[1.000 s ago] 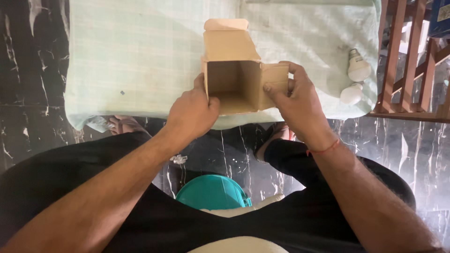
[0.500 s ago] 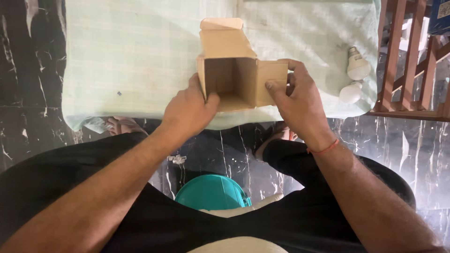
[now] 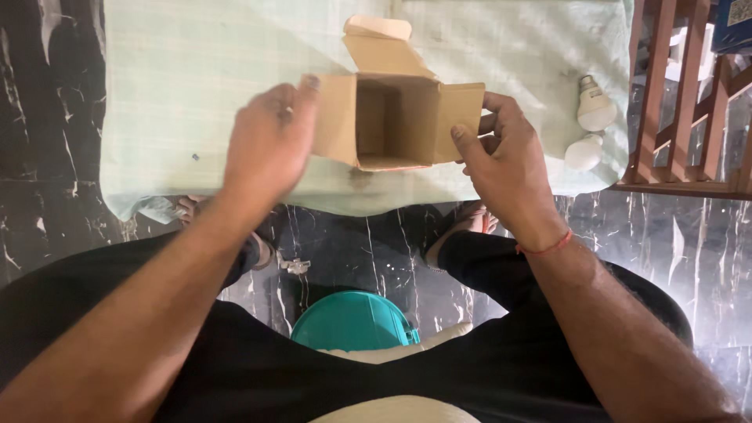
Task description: The person sits on the floor and places books, a small bulb package, and boxed LED bulbs into a large cardboard box, then closes the box flaps and stacks it with other boxes on a wooden rack. They later reopen the box and take the books back out, stacking them beside the box.
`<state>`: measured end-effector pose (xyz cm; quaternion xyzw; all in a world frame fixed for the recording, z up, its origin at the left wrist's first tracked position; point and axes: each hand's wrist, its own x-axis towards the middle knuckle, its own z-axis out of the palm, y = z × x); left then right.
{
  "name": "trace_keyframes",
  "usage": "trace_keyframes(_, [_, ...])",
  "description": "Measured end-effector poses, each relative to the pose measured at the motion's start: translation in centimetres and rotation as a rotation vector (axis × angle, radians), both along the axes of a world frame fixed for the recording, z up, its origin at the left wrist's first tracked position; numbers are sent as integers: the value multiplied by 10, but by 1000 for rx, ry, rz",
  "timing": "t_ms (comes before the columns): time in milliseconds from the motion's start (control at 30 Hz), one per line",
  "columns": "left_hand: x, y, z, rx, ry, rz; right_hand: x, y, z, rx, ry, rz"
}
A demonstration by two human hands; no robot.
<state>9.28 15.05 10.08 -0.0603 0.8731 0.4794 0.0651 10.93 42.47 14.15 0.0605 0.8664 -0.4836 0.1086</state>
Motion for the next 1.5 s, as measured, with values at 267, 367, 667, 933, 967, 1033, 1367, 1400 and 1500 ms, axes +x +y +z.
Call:
trace_keyframes(267, [-6,-3,-3,521,-1,-166,2,-2,2,-32,8,26])
trace_keyframes(367, [3,7,-2,157,222,-254,3,-2,1,-59,15,37])
trace_keyframes(667, [11,18,-3,-199,277,-318,12,-5,-3,-261,145,140])
trace_keyframes(933, [12,19,-19,-180,305,-174,19,-19,1,213,175,432])
trace_keyframes(967, [10,19,-21,-132,315,-136,19,-20,1,186,221,461])
trace_keyframes(1033, [5,21,-26,-17,271,-87,19,-20,2,180,302,520])
trace_keyframes(1367, [-5,29,-39,160,112,-152,17,-5,-4,172,325,328])
trace_keyframes(1400, [-4,31,-38,157,91,-153,17,-2,-5,129,293,274])
trace_keyframes(1500, [-3,36,-32,160,67,-180,11,6,-10,-31,144,107])
